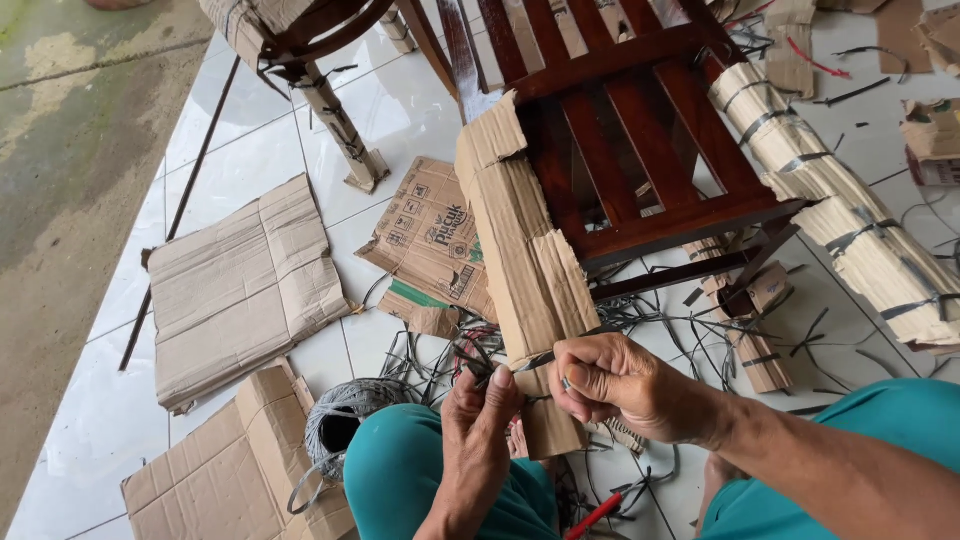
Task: The person wraps cardboard around the legs of a wooden chair and secures it with wire ties. They use pliers to cut the wire and tighten the ties around the chair legs.
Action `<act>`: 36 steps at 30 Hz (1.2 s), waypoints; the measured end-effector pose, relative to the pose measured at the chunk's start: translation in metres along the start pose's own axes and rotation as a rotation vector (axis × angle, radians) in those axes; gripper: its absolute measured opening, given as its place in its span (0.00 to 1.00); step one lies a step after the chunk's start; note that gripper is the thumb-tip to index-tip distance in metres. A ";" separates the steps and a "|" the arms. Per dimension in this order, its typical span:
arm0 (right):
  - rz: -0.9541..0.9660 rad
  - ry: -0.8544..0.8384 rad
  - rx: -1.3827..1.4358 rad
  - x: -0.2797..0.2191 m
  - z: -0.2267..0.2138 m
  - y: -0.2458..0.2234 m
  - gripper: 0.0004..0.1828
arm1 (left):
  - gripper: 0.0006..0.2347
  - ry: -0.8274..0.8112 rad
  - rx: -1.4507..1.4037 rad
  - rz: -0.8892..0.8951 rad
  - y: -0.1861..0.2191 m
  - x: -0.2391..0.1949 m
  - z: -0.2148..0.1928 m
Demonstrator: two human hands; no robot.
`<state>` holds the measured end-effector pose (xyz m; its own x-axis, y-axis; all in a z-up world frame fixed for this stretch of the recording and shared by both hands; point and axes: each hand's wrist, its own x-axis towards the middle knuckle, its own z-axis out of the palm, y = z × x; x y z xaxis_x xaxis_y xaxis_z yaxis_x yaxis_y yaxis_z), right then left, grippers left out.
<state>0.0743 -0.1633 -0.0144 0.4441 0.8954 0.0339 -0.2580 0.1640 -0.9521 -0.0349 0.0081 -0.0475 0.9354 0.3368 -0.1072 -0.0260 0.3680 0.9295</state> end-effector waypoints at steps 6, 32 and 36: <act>0.049 0.078 0.255 -0.008 -0.002 0.009 0.22 | 0.15 -0.036 0.286 0.078 0.026 -0.004 -0.003; -0.446 0.287 -0.887 -0.048 0.017 -0.002 0.10 | 0.13 -0.171 1.104 -0.023 0.044 0.024 0.035; -0.468 0.271 -0.882 -0.042 0.021 -0.008 0.12 | 0.14 -0.088 1.109 -0.216 0.063 0.022 0.054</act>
<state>0.0397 -0.1933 -0.0015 0.5440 0.6790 0.4929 0.6627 0.0125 -0.7488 0.0026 -0.0080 0.0276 0.9052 0.2812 -0.3187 0.4248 -0.5748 0.6994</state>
